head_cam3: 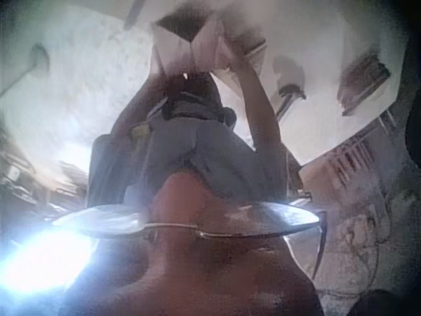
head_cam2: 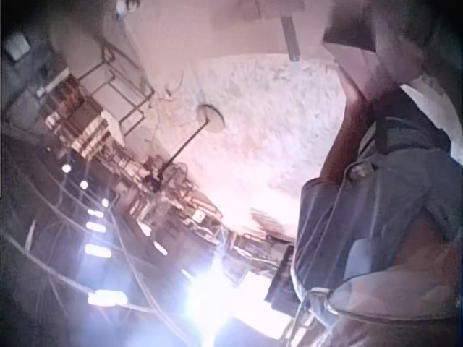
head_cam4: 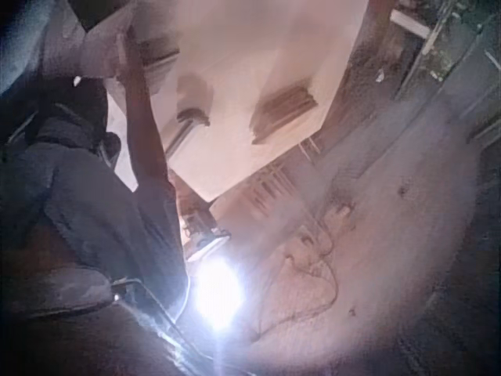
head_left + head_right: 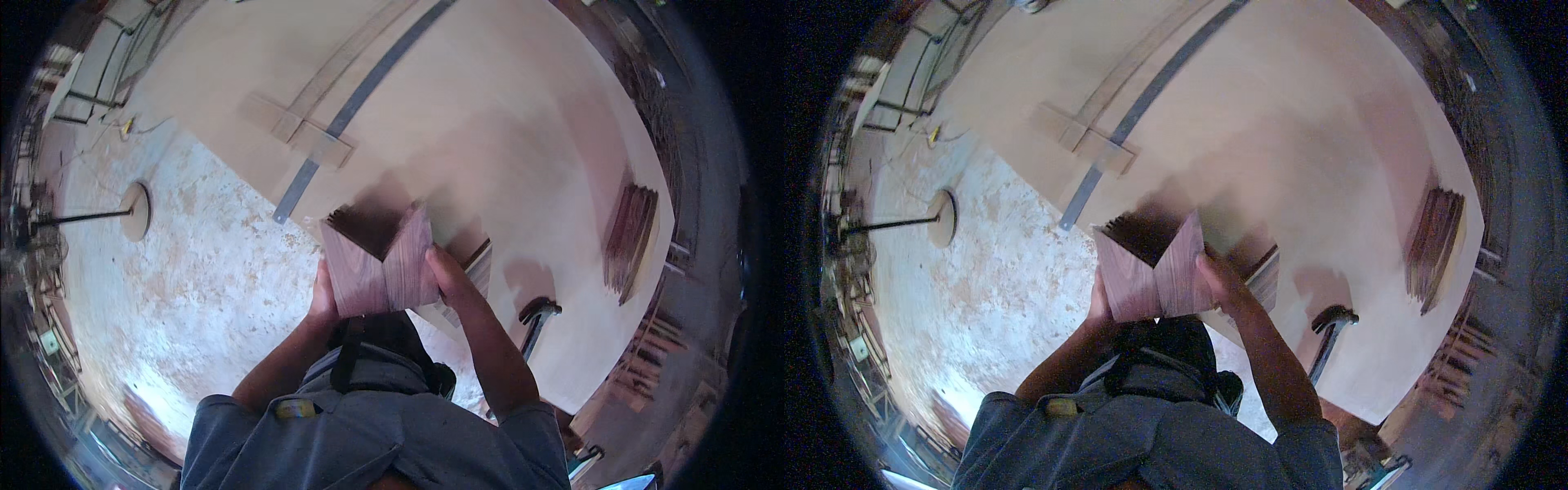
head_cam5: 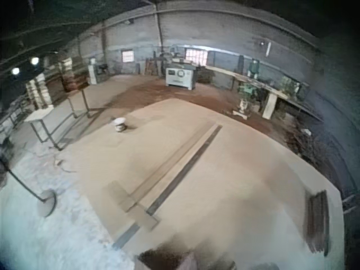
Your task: The person uses a hammer to separate a stack of small wooden pieces on a workbench, then carries them to a spindle sander. They repeatedly feed the pieces through the sander, turning them over to smooth multiple edges, and place the finished pieces into a nearby stack.
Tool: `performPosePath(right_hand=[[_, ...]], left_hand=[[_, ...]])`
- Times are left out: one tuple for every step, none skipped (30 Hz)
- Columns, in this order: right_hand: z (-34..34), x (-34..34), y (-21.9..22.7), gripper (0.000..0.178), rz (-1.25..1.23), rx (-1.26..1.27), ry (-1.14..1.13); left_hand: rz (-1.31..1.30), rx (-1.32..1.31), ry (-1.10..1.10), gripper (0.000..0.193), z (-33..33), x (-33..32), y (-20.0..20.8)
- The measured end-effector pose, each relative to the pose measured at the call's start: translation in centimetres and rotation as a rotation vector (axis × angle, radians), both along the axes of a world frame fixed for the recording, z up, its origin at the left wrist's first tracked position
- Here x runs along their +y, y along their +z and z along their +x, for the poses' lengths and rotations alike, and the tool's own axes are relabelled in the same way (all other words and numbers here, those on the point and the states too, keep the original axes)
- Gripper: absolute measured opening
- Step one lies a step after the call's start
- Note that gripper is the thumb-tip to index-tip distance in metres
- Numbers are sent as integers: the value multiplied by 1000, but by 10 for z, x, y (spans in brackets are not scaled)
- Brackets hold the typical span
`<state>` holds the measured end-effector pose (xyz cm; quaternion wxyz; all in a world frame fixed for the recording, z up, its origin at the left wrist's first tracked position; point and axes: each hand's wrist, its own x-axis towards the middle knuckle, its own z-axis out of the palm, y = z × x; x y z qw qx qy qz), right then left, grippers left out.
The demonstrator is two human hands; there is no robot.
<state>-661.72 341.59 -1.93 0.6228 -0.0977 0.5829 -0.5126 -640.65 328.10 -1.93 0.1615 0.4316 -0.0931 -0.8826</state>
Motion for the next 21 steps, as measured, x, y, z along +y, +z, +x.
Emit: performPosePath(right_hand=[[-1, 2, -7, 69, -36, -26, -1], [-1, 3, -3, 71, 36, -78, -72], [-1, 3, -2, 72, 72, -81, -87], [-1, 0, 1, 72, 108, -83, -99], [-1, -4, 5, 73, 144, -84, -110], [-1, -4, 14, 73, 219, -85, -124], [4, -14, 38, 74, 289, -84, -118], [8, -28, 53, 74, 342, -82, -108], [7, -21, 41, 74, 311, -102, -124], [5, -10, 26, 75, 271, -129, -133], [5, -9, 21, 77, 221, -113, -106], [6, -6, 17, 78, 245, -110, -111], [10, -2, 14, 78, 216, -109, -110], [14, 5, 12, 79, 186, -106, -119], [17, 9, 9, 80, 154, -105, -123], [30, 8, 16, 81, -27, -81, -92], [47, -2, 38, 81, -37, -101, -69], [67, -13, 54, 80, -47, -111, -44], [79, -19, 55, 80, -41, -84, 10], [87, -23, 55, 80, -44, -51, 63], [98, -30, 55, 80, -48, -18, 114]], left_hand=[[-35, 91, 55, 75, -2, 2, -8], [-81, 64, 61, 77, -8, 1, -9], [-90, 80, 24, 78, -10, -1, -9], [-99, 93, -8, 79, -11, -5, -7], [-109, 108, -41, 80, -11, -8, -3], [-79, 54, -71, 81, -10, -8, 2], [-21, 86, -93, 79, -4, -6, 2], [18, 117, -112, 77, 1, -9, 4], [55, 150, -127, 75, 6, -11, 6], [-4, 92, -118, 75, 6, -9, 2], [-65, 24, -108, 76, 2, -6, -5], [-66, 27, -133, 75, 5, -7, -10], [-57, 32, -160, 75, 10, -7, -13], [-249, -2, -154, 75, 14, -8, -9], [-430, -43, -156, 74, 21, -9, -5], [-451, -84, -149, 74, 32, -10, -12], [-468, -134, -144, 74, 45, -9, -17], [-485, -174, -136, 73, 65, -10, -21], [-475, -167, -81, 76, 87, -10, -17], [-473, -154, -27, 80, 107, -10, -9], [-472, -140, 26, 83, 128, -12, -1]])
